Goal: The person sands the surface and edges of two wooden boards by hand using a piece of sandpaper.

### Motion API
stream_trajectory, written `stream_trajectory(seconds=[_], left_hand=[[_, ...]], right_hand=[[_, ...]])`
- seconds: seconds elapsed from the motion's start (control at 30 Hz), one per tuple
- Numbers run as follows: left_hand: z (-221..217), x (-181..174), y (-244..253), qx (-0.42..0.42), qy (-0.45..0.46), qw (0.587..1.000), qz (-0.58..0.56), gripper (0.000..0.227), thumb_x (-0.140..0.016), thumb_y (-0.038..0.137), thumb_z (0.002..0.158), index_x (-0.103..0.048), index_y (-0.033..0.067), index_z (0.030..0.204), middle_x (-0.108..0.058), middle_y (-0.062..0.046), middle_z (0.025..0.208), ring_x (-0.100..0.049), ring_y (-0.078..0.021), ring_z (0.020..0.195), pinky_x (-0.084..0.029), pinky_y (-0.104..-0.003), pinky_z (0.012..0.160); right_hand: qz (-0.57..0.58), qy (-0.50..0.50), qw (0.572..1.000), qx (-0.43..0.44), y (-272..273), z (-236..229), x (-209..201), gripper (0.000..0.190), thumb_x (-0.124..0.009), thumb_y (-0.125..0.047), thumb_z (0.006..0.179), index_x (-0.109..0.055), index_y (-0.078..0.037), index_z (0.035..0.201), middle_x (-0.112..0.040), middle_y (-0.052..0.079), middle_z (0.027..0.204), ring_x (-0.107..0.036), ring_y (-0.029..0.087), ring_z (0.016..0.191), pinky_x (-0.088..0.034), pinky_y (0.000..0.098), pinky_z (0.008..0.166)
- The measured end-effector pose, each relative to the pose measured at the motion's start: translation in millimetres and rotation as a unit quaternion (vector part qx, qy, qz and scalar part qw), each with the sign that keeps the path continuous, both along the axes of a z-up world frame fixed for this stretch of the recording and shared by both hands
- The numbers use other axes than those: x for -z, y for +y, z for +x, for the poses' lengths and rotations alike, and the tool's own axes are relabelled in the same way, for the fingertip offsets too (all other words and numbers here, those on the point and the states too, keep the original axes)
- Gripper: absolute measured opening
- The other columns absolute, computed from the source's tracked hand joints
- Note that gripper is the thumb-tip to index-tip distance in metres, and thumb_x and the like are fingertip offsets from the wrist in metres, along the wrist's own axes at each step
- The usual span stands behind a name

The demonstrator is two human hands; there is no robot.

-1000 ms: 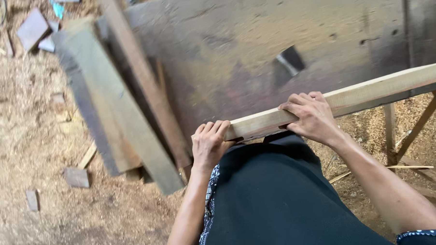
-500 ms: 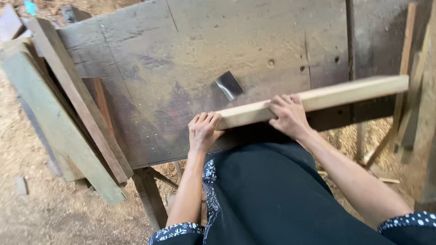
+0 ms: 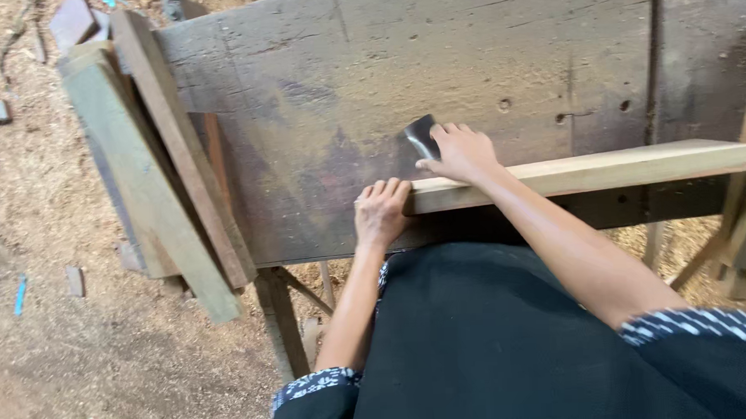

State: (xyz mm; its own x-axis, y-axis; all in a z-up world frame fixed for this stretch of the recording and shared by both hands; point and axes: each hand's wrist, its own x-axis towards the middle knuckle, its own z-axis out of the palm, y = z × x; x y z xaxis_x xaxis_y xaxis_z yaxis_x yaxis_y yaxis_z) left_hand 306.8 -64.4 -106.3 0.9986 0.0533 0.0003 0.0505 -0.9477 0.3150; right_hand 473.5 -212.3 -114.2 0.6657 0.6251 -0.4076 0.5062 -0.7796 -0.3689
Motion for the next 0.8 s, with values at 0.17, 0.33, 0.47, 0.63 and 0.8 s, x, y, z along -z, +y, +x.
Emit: stream_trajectory(seconds=[0.17, 0.33, 0.47, 0.63, 0.8], left_hand=[[2, -22, 9, -0.008, 0.029, 0.994, -0.103, 0.058, -0.091, 0.034, 0.060, -0.068, 0.0151, 0.109, -0.067, -0.003, 0.107, -0.060, -0.0253, 0.113, -0.042, -0.048, 0.099], [-8, -18, 28, -0.031, 0.041, 0.992, -0.116, 0.063, -0.092, 0.030, 0.055, -0.070, 0.0169, 0.112, -0.068, -0.003, 0.114, -0.056, -0.0270, 0.123, -0.032, -0.057, 0.108], [-14, 2, 35, -0.001, 0.007, 0.985, -0.171, 0.061, -0.091, 0.030, 0.062, -0.068, 0.0162, 0.116, -0.068, -0.002, 0.116, -0.060, -0.0258, 0.116, -0.045, -0.044, 0.100], [-18, 16, 34, 0.014, -0.019, 0.985, -0.172, 0.054, -0.090, 0.025, 0.057, -0.069, 0.0148, 0.106, -0.069, -0.003, 0.107, -0.064, -0.0254, 0.103, -0.051, -0.041, 0.086], [-17, 20, 34, 0.004, -0.052, 0.990, -0.131, 0.041, -0.089, 0.017, 0.073, -0.071, 0.0202, 0.110, -0.069, 0.003, 0.110, -0.065, -0.0207, 0.105, -0.053, -0.038, 0.089]], right_hand=[[-0.086, 0.056, 0.994, 0.048, 41, 10, 51, 0.068, -0.076, -0.041, 0.079, -0.047, -0.008, 0.132, -0.070, 0.022, 0.113, -0.070, 0.041, 0.103, -0.057, 0.0506, 0.083], [-0.060, 0.032, 0.987, 0.144, 18, 15, 27, 0.054, -0.064, -0.023, 0.087, -0.045, -0.005, 0.135, -0.072, 0.026, 0.098, -0.071, 0.044, 0.089, -0.056, 0.0541, 0.077], [-0.006, -0.031, 0.988, 0.153, -26, -27, -36, 0.045, -0.057, -0.021, 0.094, -0.053, -0.013, 0.139, -0.072, 0.023, 0.085, -0.070, 0.043, 0.079, -0.053, 0.0571, 0.074], [0.081, -0.024, 0.994, 0.063, 21, -131, -12, 0.059, -0.047, -0.020, 0.101, -0.038, -0.003, 0.157, -0.072, 0.022, 0.090, -0.068, 0.036, 0.063, -0.054, 0.0487, 0.055], [0.138, -0.169, 0.974, 0.065, -23, -133, 5, 0.042, -0.045, -0.017, 0.103, -0.059, -0.009, 0.141, -0.071, 0.015, 0.084, -0.066, 0.029, 0.058, -0.051, 0.0424, 0.045]])
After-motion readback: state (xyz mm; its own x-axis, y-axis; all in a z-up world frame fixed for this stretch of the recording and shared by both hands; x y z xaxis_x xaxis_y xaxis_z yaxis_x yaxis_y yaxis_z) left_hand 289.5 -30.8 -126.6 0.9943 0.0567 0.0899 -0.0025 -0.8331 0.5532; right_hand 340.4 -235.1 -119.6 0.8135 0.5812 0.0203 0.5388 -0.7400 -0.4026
